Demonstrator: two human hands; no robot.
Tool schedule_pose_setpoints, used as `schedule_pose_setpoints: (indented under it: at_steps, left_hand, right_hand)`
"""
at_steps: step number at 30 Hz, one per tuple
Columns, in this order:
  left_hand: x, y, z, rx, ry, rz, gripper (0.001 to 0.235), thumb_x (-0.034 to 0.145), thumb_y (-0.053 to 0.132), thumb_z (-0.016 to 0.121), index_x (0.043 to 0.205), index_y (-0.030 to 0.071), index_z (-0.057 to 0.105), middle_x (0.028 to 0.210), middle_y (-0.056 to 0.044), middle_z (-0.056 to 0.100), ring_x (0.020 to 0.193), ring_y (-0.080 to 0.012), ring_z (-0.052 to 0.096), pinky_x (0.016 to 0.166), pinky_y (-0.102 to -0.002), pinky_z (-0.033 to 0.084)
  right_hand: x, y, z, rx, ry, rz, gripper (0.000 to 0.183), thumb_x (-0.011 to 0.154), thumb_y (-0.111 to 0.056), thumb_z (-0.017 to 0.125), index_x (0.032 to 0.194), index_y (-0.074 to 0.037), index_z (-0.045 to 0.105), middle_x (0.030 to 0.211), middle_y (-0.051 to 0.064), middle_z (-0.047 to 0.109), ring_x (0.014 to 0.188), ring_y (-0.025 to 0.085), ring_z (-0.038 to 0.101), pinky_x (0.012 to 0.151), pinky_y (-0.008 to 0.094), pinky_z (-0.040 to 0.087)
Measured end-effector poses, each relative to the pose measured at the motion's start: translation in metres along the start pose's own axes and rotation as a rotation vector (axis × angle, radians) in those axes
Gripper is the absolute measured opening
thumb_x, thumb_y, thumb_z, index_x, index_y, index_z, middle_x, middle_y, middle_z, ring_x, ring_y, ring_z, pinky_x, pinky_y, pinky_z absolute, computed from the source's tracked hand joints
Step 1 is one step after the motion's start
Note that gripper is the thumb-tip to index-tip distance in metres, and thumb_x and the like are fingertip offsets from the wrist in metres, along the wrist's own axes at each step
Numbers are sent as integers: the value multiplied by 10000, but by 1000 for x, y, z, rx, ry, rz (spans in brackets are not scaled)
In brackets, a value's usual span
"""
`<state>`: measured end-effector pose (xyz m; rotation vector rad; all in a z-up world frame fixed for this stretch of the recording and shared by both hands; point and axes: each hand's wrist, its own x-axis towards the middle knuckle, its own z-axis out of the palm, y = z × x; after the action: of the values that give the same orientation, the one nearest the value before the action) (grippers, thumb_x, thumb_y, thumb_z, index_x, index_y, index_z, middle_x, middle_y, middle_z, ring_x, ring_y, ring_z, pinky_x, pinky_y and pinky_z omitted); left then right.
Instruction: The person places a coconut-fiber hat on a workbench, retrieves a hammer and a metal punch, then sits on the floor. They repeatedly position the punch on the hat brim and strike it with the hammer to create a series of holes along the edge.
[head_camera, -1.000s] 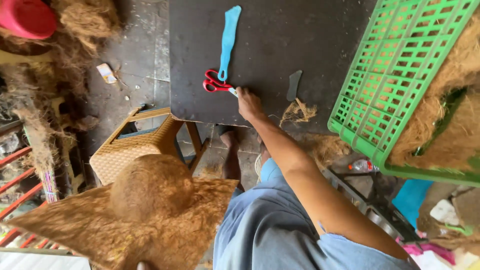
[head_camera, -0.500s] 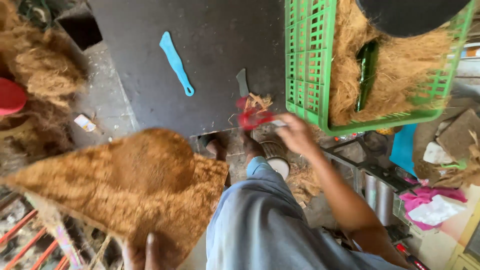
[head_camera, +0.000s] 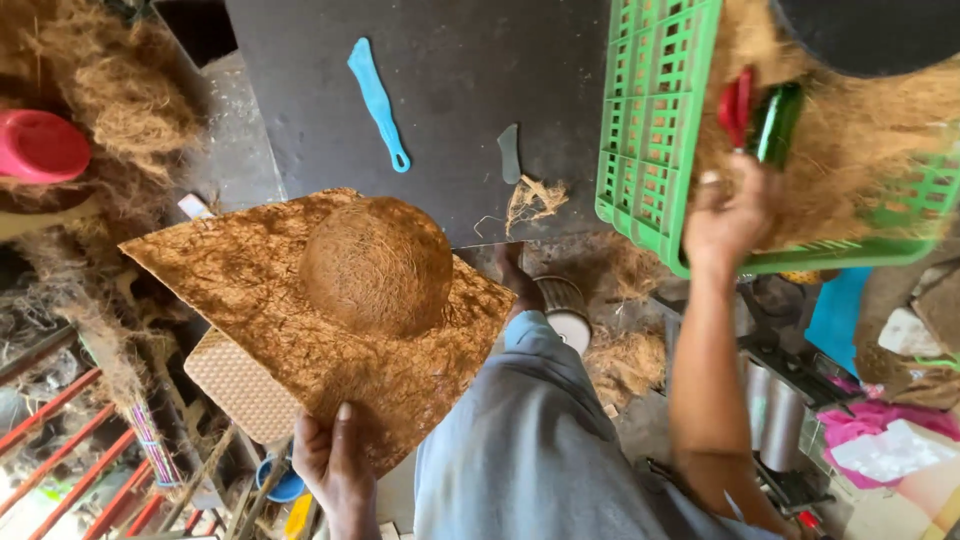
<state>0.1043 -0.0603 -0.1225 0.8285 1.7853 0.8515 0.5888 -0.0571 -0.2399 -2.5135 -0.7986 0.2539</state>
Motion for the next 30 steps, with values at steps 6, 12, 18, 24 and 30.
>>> schedule_pose_setpoints:
  at_steps: [6,12,18,24,30]
  left_hand:
    - [-13,-1,4,115,116,-65,134,943,143,630,1038,49,635,919,-34,656,863,-108,566,746,-253,484]
    - [-11,-29,17,30,231,-176,202,922,100,628,1102,11,650,975,-83,687,898,-138,609,793,-274,533]
    - [-4,-42,19,9,287,-258,143,913,118,632,1024,28,641,882,-63,667,821,-118,572,716,-256,488]
    - [3,-33,19,-69,336,-307,95,903,136,668,946,52,663,782,-52,680,698,-111,586,598,-241,487]
    - [20,23,42,-119,361,-291,198,884,172,619,1038,50,646,837,-79,657,762,-112,580,681,-231,477]
  right_hand:
    - [-24,-69,107,58,52,-624,171,855,89,699,976,-9,628,966,150,620,947,355,563,916,488,455]
    - [-64,29,289,-115,-360,-229,276,917,-256,725,1108,-87,619,1074,137,593,907,374,611,706,498,486]
    - [-64,29,353,-199,-408,157,325,826,-202,795,1045,-124,570,1059,116,630,988,352,617,824,483,467]
    - [-37,43,359,-55,-475,94,242,818,-186,757,1033,-162,648,846,12,646,758,215,626,678,393,496]
    - [13,8,240,372,-370,-155,182,878,-181,712,1037,-92,695,853,19,615,729,118,562,669,264,456]
